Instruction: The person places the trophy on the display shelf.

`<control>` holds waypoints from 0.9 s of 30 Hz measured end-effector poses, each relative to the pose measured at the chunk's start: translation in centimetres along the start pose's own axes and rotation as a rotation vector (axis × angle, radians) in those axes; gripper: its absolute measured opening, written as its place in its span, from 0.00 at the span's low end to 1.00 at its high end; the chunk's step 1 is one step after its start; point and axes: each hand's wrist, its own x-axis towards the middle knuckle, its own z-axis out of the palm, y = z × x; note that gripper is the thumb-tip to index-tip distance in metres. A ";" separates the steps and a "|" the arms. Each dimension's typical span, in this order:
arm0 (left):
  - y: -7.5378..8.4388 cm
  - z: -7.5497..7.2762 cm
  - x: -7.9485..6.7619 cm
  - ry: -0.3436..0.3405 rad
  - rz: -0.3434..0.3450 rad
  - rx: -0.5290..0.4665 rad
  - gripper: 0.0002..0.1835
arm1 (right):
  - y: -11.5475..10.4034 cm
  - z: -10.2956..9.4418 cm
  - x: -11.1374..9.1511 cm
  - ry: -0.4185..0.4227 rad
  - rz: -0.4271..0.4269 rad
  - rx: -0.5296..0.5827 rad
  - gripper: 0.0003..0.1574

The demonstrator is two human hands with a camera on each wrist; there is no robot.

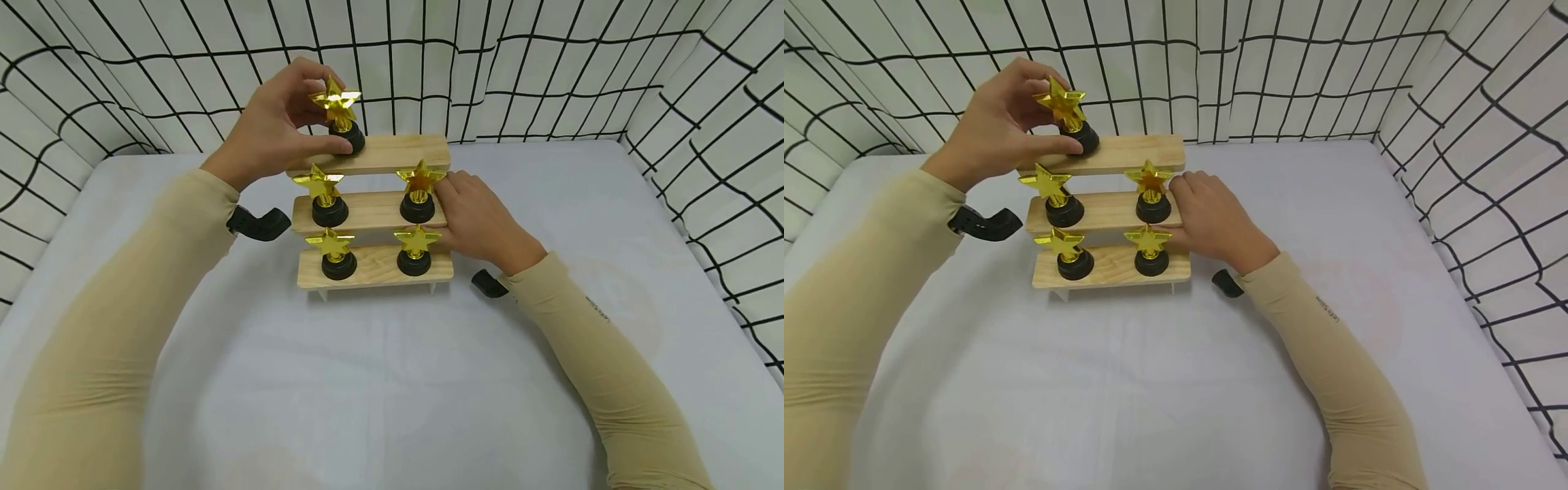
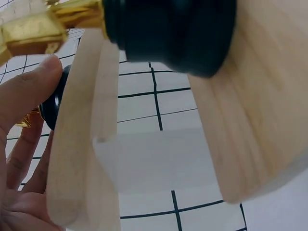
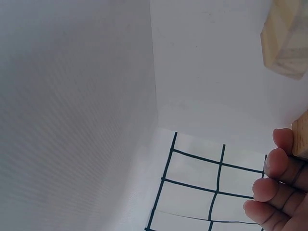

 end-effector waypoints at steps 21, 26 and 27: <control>-1.2 0.0 -0.3 -0.016 -0.111 0.002 0.29 | -0.1 0.0 0.2 0.012 -0.016 -0.008 0.42; -1.0 0.3 -0.1 -0.038 -0.109 0.018 0.28 | 0.0 0.0 0.1 -0.001 -0.001 0.005 0.43; -1.0 0.4 -0.1 -0.042 -0.116 0.023 0.29 | 0.0 0.0 0.0 -0.001 0.002 0.008 0.43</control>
